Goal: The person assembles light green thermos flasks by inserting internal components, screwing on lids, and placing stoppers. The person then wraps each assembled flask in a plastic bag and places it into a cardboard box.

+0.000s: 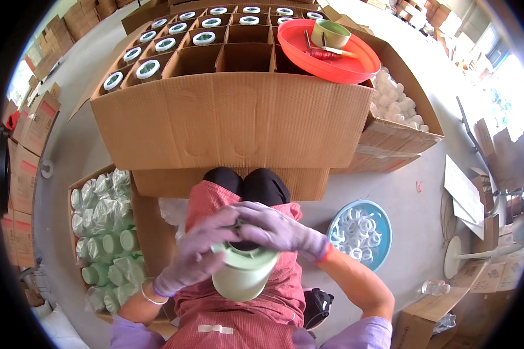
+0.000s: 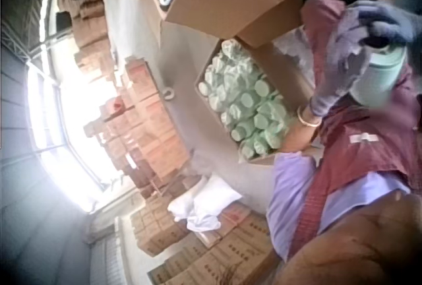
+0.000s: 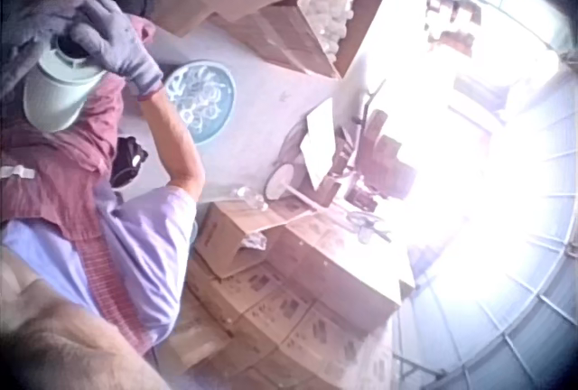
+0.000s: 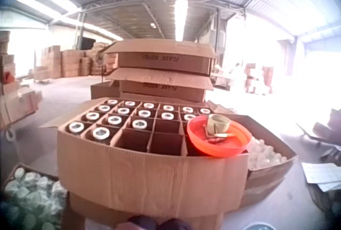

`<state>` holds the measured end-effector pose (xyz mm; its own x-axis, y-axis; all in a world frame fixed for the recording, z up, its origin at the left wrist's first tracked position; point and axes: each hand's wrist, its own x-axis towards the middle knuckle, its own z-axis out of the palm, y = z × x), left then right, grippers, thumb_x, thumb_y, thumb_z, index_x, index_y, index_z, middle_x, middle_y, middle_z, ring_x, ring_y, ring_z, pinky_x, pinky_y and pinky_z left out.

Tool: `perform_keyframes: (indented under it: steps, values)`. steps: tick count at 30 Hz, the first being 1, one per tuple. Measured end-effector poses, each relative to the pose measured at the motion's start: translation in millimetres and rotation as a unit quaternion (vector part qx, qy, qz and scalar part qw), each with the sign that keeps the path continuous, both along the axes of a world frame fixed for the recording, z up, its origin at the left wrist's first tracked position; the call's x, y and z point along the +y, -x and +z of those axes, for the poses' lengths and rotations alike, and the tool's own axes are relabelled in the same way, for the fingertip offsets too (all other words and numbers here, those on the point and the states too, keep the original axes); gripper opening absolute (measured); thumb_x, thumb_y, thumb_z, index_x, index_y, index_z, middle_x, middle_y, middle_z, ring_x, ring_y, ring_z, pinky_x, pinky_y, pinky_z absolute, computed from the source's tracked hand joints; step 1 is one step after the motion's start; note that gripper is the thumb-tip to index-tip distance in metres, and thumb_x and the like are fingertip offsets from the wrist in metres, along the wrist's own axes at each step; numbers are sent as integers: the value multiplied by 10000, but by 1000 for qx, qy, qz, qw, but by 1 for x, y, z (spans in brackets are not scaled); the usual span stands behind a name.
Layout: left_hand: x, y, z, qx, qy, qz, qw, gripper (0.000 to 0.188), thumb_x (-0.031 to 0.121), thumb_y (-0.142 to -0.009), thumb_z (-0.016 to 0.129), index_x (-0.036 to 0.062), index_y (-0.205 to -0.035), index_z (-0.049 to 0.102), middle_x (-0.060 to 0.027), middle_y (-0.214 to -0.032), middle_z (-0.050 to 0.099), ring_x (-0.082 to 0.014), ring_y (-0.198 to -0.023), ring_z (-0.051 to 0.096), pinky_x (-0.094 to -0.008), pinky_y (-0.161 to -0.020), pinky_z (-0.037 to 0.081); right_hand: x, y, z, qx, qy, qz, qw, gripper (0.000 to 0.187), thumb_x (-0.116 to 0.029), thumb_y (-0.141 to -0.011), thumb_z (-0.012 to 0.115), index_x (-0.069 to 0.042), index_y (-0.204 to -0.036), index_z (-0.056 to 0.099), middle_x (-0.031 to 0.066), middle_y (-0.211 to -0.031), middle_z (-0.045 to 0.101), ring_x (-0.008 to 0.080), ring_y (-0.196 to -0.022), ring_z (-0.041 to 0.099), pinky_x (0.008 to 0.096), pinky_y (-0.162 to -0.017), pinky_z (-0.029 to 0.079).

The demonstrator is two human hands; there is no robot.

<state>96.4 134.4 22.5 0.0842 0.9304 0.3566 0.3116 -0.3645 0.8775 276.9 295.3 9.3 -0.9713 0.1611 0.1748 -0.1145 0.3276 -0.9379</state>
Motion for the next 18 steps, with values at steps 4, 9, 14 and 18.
perform_keyframes:
  steps: [4, 9, 14, 18]
  values:
    - [-28, -21, -50, -244, 191, 119, 943, 440, 122, -966, 584, -27, -1368, 486, -178, -1353, 530, -303, -1280, 509, -379, -1087, 389, -29, -74, 57, -234, -236, -147, 931, 729, -603, -869, 612, 4, -1269, 548, 215, -1179, 560, 391, -1026, 617, 436, -866, 523]
    - [-26, -37, -78, -76, 185, 81, 977, 370, 169, -939, 657, -34, -1228, 548, -157, -1081, 616, -245, -1009, 615, -334, -889, 489, -46, -95, 88, -637, -149, -72, 753, 500, -444, -884, 655, -6, -1124, 639, 234, -1091, 654, 394, -962, 655, 447, -777, 522]
    - [-14, -4, -55, -194, 449, -113, 865, 389, 224, -902, 736, -19, -1170, 591, -73, -1013, 643, -167, -943, 619, -331, -794, 507, -69, -129, 42, -129, -253, -208, 936, 565, -200, -870, 605, -22, -1386, 461, 236, -1360, 498, 449, -1177, 539, 486, -944, 473]
    - [-51, -20, -49, -385, 383, -93, 835, 441, 252, -890, 758, -7, -1204, 590, -72, -1198, 607, -134, -1124, 560, -288, -983, 443, -77, -153, 13, -392, -73, -257, 880, 443, -239, -982, 446, -44, -1378, 483, 244, -987, 675, 388, -905, 687, 442, -831, 536]
